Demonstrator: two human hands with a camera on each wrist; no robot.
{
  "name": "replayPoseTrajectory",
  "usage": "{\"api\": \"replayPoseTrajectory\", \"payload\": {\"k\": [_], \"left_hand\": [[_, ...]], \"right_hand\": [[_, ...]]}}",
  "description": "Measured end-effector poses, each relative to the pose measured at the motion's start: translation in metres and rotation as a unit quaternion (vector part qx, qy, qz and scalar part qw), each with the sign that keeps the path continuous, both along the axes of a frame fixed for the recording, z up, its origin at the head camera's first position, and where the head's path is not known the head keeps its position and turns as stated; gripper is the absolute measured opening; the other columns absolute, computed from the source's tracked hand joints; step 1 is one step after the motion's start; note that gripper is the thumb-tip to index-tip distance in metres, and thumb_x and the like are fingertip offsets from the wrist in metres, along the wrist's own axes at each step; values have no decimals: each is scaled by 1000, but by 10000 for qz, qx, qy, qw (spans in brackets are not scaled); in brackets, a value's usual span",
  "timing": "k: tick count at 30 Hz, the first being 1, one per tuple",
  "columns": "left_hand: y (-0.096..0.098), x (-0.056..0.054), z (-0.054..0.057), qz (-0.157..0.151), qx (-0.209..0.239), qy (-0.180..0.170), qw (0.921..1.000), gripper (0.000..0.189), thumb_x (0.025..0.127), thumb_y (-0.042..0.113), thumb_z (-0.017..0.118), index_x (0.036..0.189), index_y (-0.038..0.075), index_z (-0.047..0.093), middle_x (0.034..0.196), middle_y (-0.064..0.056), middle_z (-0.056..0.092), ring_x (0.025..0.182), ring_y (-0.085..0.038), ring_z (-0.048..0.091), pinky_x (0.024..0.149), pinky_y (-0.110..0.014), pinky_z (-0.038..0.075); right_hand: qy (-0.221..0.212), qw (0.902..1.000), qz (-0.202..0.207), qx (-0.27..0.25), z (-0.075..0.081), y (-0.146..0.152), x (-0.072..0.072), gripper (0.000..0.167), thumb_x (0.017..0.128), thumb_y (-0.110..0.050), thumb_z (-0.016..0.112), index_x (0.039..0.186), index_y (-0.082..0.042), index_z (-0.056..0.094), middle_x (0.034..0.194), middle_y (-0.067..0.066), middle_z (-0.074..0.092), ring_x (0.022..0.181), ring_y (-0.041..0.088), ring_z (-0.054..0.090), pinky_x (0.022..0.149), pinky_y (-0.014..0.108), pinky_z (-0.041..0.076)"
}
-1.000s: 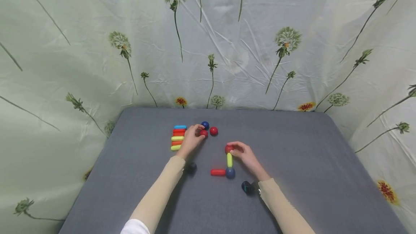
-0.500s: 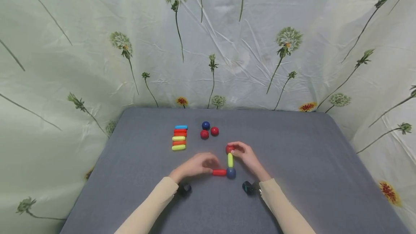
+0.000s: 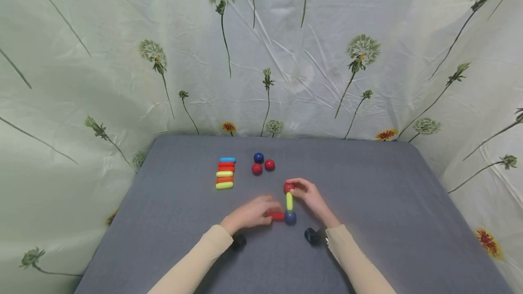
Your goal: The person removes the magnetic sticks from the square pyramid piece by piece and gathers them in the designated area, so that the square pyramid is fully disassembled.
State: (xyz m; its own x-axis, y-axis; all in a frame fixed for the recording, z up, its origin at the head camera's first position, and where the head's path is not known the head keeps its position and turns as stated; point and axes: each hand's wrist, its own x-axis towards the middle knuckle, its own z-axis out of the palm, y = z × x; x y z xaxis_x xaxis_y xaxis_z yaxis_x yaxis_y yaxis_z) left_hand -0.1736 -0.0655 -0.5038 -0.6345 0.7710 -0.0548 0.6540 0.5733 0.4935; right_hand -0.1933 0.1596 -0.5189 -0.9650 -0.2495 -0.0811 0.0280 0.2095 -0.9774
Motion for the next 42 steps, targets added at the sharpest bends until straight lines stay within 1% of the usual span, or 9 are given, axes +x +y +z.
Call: {"api": "replayPoseTrajectory", "payload": {"k": [8,13,19,23,29,31,36,39,42], "left_hand": [[-13,-1,11,-40,586,-24,9983,29,90,13,66,118,19,66,111,8,62,102,-10,53,91,-32,45],[-46,-7,9,905,953,218,9911,20,84,7,71,103,13,65,97,4,63,93,-14,56,86,-37,47],[-93,-15,0,2062,1180,712,9688,22,75,-5,76,87,8,63,84,1,60,77,-17,56,70,-35,50],[-110,-19,0,2529,1108,781,9579,23,73,-8,77,85,6,64,85,-2,58,76,-18,54,68,-35,50],[-114,-22,4,2954,675,1130,9463,23,71,-5,79,84,6,63,83,-4,54,75,-20,52,67,-36,48],[-113,-22,4,3042,604,1081,9445,23,72,-4,79,85,6,63,83,-4,52,75,-20,50,67,-36,48],[-108,-23,8,3078,592,859,9457,23,75,-2,76,90,8,63,87,-2,52,81,-20,51,69,-37,49],[-98,-22,13,2844,898,805,9511,25,74,-4,74,94,7,63,92,-4,54,90,-24,53,76,-40,49],[-81,-20,18,2323,1309,513,9624,26,76,-4,73,98,4,62,95,-5,56,92,-25,56,79,-41,50]], "right_hand": [[-6,10000,-97,-12,-2,-1,1,31,93,-6,61,123,1,60,122,14,60,113,25,53,93,32,42],[-23,9999,-169,-2,-2,-2,0,31,91,-5,62,122,-1,62,121,13,60,112,24,53,93,33,43],[-24,9999,-118,44,-2,-2,0,32,92,-5,61,124,1,60,124,15,59,114,26,52,93,33,42],[20,10000,-8,15,8,-2,4,32,92,-1,59,124,6,57,124,20,57,114,30,51,91,32,43],[-69,9999,46,66,36,-6,15,33,92,3,56,124,9,55,124,23,56,115,32,51,91,30,42],[-44,10000,29,61,37,-7,15,32,92,3,57,123,10,55,123,23,57,114,32,52,90,29,42],[8,9999,-110,-84,14,-4,5,31,90,2,62,120,8,59,119,21,59,110,29,53,87,28,44],[56,9995,-294,55,4,-4,4,29,88,-1,66,116,4,62,115,17,61,106,26,56,86,30,45],[185,9976,-512,424,4,-6,6,26,85,-3,70,109,0,64,109,13,59,101,24,57,86,33,47]]}}
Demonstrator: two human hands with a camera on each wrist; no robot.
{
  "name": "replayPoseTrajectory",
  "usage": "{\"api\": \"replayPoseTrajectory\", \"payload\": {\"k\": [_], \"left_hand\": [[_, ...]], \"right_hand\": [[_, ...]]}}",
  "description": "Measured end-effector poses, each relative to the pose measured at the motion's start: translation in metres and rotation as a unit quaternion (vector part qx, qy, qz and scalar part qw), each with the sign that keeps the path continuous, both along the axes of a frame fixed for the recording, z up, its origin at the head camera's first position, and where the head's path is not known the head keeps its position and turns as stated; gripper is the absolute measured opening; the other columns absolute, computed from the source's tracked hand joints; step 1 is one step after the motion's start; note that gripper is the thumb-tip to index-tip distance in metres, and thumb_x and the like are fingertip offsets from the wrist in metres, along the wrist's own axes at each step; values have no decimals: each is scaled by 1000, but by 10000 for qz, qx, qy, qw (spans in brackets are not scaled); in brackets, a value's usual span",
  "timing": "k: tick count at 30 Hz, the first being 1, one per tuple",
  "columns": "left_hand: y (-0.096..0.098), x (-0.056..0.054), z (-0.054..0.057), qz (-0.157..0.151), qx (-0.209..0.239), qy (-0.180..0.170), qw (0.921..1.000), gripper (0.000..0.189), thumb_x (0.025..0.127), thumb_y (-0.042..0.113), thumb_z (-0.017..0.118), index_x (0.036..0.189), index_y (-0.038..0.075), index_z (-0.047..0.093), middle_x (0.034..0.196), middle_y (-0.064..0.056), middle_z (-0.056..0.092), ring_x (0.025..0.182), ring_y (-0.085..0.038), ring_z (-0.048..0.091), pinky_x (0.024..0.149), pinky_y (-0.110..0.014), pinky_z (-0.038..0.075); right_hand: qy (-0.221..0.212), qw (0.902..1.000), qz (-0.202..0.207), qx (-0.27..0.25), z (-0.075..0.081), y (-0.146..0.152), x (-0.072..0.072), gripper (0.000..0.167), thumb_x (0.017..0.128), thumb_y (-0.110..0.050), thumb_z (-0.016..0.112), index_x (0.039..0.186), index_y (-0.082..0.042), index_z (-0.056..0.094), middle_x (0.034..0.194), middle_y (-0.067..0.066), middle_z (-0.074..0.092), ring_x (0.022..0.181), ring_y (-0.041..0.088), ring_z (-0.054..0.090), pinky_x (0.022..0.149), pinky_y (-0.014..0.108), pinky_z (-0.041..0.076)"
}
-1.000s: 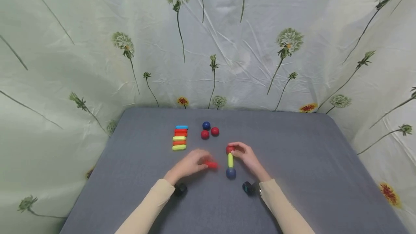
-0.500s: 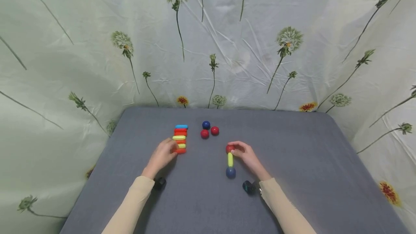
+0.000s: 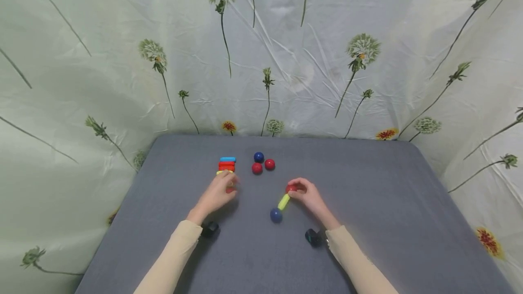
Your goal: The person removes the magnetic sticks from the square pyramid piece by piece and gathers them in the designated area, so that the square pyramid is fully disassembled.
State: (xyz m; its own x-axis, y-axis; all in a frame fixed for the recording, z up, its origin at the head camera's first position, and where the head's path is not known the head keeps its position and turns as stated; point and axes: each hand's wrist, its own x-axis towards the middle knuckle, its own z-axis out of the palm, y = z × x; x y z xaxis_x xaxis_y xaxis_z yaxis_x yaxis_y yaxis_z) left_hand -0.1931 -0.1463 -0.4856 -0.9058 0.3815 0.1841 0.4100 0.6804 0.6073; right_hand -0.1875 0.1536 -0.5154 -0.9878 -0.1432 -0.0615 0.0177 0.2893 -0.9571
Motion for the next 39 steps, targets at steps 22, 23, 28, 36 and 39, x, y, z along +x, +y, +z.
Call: {"api": "replayPoseTrajectory", "payload": {"k": [22,23,28,36,39], "left_hand": [[70,-5,-16,-1145,-437,-512,9911,24,83,5,70,106,14,66,110,0,61,106,-19,55,94,-41,44],[69,-6,-17,-1031,-266,-518,9930,25,83,5,70,106,13,66,109,-1,62,105,-20,55,93,-42,44],[68,-17,-20,-81,579,-329,9977,26,83,3,72,107,10,64,109,-5,64,99,-23,57,89,-42,47],[72,-34,-25,610,451,111,9971,23,83,9,75,105,12,68,107,-2,64,95,-20,60,85,-39,49],[73,-36,-25,670,325,135,9971,24,83,11,75,106,14,69,109,-2,66,97,-19,61,87,-39,49]], "right_hand": [[-369,9967,714,-60,5,15,13,25,88,-1,66,112,-2,61,112,13,58,99,24,58,81,31,49],[-363,9965,744,-81,7,15,13,25,88,0,65,113,0,61,112,14,58,99,24,58,81,31,48],[-271,9960,843,-82,17,15,16,25,88,3,63,113,6,59,112,18,58,97,25,58,79,31,48],[-292,9970,718,27,-1,18,10,26,89,-7,68,114,-4,61,112,12,59,98,23,59,83,32,49],[-226,9971,730,-26,-2,19,9,26,88,-8,69,113,-4,62,111,12,59,99,24,60,83,33,49]]}}
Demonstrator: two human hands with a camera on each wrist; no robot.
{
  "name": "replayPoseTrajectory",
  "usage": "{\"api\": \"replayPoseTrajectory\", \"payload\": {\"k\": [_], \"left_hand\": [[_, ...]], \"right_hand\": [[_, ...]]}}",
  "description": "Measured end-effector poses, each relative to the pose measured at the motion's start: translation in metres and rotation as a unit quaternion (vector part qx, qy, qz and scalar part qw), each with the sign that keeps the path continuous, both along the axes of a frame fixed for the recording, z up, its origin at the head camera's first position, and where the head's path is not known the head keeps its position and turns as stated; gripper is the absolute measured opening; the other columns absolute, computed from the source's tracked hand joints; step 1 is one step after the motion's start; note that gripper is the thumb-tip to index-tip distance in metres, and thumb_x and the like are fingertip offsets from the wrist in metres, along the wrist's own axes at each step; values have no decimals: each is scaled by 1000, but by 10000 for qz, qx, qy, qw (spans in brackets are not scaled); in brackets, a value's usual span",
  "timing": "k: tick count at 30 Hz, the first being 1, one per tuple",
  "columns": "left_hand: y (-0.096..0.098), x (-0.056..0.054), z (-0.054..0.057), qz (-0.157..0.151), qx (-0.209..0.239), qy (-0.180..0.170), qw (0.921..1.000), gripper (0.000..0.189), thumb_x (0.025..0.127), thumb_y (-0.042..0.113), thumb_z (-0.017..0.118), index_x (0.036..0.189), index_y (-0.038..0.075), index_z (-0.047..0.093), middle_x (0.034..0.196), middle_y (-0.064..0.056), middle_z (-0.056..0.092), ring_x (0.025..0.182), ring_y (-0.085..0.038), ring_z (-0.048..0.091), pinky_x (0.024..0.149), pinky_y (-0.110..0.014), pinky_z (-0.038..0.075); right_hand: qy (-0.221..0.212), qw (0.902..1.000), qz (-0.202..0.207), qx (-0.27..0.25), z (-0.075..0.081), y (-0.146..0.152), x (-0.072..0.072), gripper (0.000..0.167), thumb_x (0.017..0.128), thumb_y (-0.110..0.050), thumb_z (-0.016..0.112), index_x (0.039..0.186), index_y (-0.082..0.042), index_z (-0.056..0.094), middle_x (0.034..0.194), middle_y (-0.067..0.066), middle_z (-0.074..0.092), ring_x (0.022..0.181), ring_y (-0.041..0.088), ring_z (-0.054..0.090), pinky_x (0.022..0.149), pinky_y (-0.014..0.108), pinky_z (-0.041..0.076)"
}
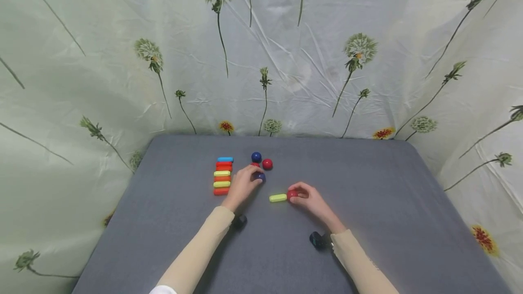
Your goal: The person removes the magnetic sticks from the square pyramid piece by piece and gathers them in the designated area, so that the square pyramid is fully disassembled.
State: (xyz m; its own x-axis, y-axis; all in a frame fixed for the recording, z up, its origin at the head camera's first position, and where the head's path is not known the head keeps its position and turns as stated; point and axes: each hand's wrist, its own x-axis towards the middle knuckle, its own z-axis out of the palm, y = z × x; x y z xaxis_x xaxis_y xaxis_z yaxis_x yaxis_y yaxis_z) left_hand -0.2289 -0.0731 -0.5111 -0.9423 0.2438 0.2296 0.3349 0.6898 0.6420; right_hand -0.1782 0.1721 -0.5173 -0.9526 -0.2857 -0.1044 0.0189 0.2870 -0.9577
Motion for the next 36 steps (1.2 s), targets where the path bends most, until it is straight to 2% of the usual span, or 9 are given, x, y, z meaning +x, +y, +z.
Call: {"api": "replayPoseTrajectory", "payload": {"k": [7,9,12,14,16,18,21,28,36], "left_hand": [[-4,6,9,84,27,67,9999,27,81,11,77,107,15,69,108,-1,65,87,-16,60,79,-35,51],[-5,10,11,22,165,108,9998,26,81,9,77,106,14,69,105,0,63,83,-14,58,75,-32,50],[-3,17,11,-515,269,-50,9983,24,82,7,75,106,11,68,100,2,61,82,-13,57,75,-30,50],[2,24,10,-1030,168,-375,9938,23,84,8,73,106,10,67,98,2,60,85,-13,57,76,-30,50],[9,30,9,-1464,-66,-756,9863,25,84,9,72,108,11,66,99,2,61,88,-13,58,79,-31,50],[17,34,8,-1668,-412,-912,9809,27,84,10,72,110,11,65,101,2,62,91,-13,58,81,-32,50],[27,38,5,-1631,-671,-843,9807,28,83,8,71,110,13,65,101,2,61,90,-12,58,81,-31,50],[35,38,2,-1307,-795,-486,9870,24,82,4,71,105,11,67,96,-1,62,84,-12,58,77,-30,51],[11,38,8,-1443,-410,-412,9878,20,82,2,70,100,10,68,90,1,63,81,-12,57,75,-29,51]], "right_hand": [[-46,9999,30,-89,1,1,0,27,87,-9,69,113,-4,62,111,12,60,99,23,60,83,31,49],[-76,9999,22,-88,10,0,3,27,88,-7,68,113,-2,61,112,13,60,99,24,59,84,32,49],[-84,9999,53,-38,27,-2,9,27,89,-4,66,115,3,60,112,17,59,99,26,59,85,32,48],[-98,9999,99,-6,32,-3,11,27,89,-1,64,115,5,58,112,20,59,100,28,59,85,34,48],[-49,9999,146,-55,24,-2,9,27,90,-2,64,116,5,58,112,20,59,100,28,59,83,33,48],[2,9998,170,-89,12,1,4,28,89,-3,65,116,4,59,112,18,59,100,28,59,83,32,48],[7,9998,160,-148,0,2,0,29,89,-7,67,116,1,60,112,15,60,100,25,60,82,29,48],[26,9997,147,-169,-1,1,0,30,88,-12,70,114,-1,61,111,13,61,98,22,61,82,30,47],[39,10000,-23,8,-1,1,0,27,88,-12,70,112,-3,62,109,11,62,97,22,61,82,32,48]]}}
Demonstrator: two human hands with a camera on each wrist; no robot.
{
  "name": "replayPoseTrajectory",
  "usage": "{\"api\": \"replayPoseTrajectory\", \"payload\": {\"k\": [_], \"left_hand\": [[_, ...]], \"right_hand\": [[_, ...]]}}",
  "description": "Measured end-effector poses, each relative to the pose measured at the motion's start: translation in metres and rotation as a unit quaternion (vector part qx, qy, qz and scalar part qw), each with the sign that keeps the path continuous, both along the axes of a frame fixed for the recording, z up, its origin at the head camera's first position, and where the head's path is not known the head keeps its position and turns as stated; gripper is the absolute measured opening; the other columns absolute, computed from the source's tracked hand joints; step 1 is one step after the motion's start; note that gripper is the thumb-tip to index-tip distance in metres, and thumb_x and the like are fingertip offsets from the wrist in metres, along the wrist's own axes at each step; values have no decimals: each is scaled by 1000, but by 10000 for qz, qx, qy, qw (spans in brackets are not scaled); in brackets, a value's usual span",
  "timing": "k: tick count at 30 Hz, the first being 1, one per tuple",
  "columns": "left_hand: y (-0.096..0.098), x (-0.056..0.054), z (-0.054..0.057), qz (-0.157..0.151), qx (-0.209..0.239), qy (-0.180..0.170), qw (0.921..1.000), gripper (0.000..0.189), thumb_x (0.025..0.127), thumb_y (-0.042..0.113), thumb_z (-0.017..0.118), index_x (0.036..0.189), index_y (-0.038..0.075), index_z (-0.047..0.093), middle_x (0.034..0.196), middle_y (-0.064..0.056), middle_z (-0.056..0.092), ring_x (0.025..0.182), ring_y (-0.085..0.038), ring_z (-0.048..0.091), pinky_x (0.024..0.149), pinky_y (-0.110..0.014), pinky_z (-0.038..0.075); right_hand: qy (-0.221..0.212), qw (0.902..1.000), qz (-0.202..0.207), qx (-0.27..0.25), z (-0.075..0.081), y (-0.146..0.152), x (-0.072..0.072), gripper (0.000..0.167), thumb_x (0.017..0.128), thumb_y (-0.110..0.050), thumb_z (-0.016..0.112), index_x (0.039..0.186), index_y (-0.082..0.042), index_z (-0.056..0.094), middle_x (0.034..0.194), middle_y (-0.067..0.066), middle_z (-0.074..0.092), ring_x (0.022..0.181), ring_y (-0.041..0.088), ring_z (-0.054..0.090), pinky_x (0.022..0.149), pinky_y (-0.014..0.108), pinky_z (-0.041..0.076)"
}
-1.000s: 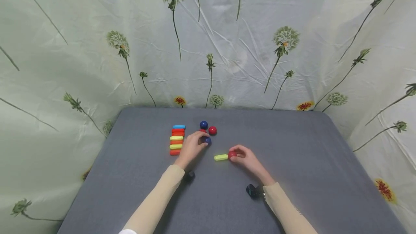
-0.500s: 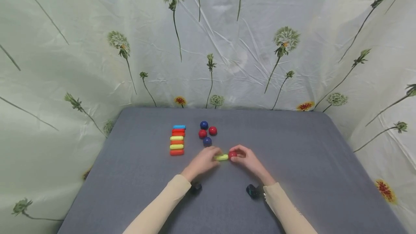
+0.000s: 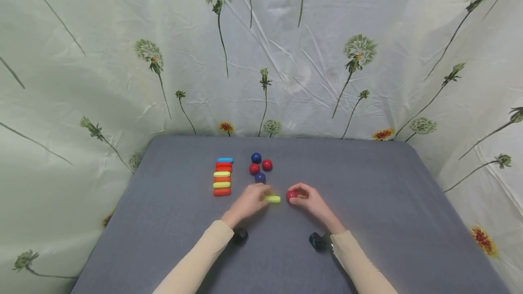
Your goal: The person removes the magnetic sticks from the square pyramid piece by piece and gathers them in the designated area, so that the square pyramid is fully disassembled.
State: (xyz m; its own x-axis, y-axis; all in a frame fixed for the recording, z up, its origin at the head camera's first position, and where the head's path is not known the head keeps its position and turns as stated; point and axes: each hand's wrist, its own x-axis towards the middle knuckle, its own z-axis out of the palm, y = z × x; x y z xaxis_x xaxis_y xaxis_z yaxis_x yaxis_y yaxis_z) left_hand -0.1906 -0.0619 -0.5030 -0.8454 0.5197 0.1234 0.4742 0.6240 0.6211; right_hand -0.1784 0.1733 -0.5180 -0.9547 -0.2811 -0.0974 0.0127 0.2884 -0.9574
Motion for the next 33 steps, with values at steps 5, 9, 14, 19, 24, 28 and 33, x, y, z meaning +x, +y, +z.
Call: {"api": "replayPoseTrajectory", "payload": {"k": [5,9,14,19,24,28,33], "left_hand": [[-32,5,1,220,381,300,9986,19,78,-3,72,93,7,67,88,0,61,79,-15,57,71,-32,50],[-59,12,2,630,365,615,9955,19,75,-4,75,91,5,68,87,0,59,78,-15,56,70,-33,51],[-87,17,1,1131,86,927,9892,20,73,-5,77,88,6,68,86,-1,60,78,-18,54,70,-37,49],[-102,18,-1,1384,-66,880,9864,21,72,-7,77,87,4,68,89,-5,61,82,-23,54,71,-40,48],[-107,18,-3,1524,-219,849,9844,21,72,-7,78,87,2,68,88,-5,58,78,-21,53,67,-38,48],[-108,18,-3,1679,-261,874,9816,22,71,-7,78,86,4,68,86,-4,57,76,-20,52,65,-37,48],[-109,18,-2,1676,-271,874,9816,22,71,-7,78,86,4,67,85,-3,56,76,-19,52,65,-37,47]], "right_hand": [[74,9996,-258,74,3,-3,-3,27,88,-13,70,112,-6,63,109,8,63,99,22,60,88,35,48],[206,9988,-436,79,6,-10,-10,28,87,-14,71,114,-6,64,109,7,64,100,22,60,90,37,48],[329,9970,-689,89,8,-25,-24,27,85,-6,71,112,-2,64,106,9,65,99,23,61,88,38,49],[424,9948,-899,242,9,-41,-39,25,84,-2,71,109,-2,65,101,9,65,93,22,62,85,38,50],[532,9930,-1011,295,11,-52,-49,24,83,-1,72,106,-1,66,97,9,65,91,22,62,83,37,51],[679,9921,-976,405,11,-58,-53,23,82,0,72,104,-1,66,96,10,66,90,22,63,83,37,51],[714,9919,-917,506,10,-61,-54,23,83,-1,72,105,-2,66,97,9,66,88,21,63,83,36,51]]}}
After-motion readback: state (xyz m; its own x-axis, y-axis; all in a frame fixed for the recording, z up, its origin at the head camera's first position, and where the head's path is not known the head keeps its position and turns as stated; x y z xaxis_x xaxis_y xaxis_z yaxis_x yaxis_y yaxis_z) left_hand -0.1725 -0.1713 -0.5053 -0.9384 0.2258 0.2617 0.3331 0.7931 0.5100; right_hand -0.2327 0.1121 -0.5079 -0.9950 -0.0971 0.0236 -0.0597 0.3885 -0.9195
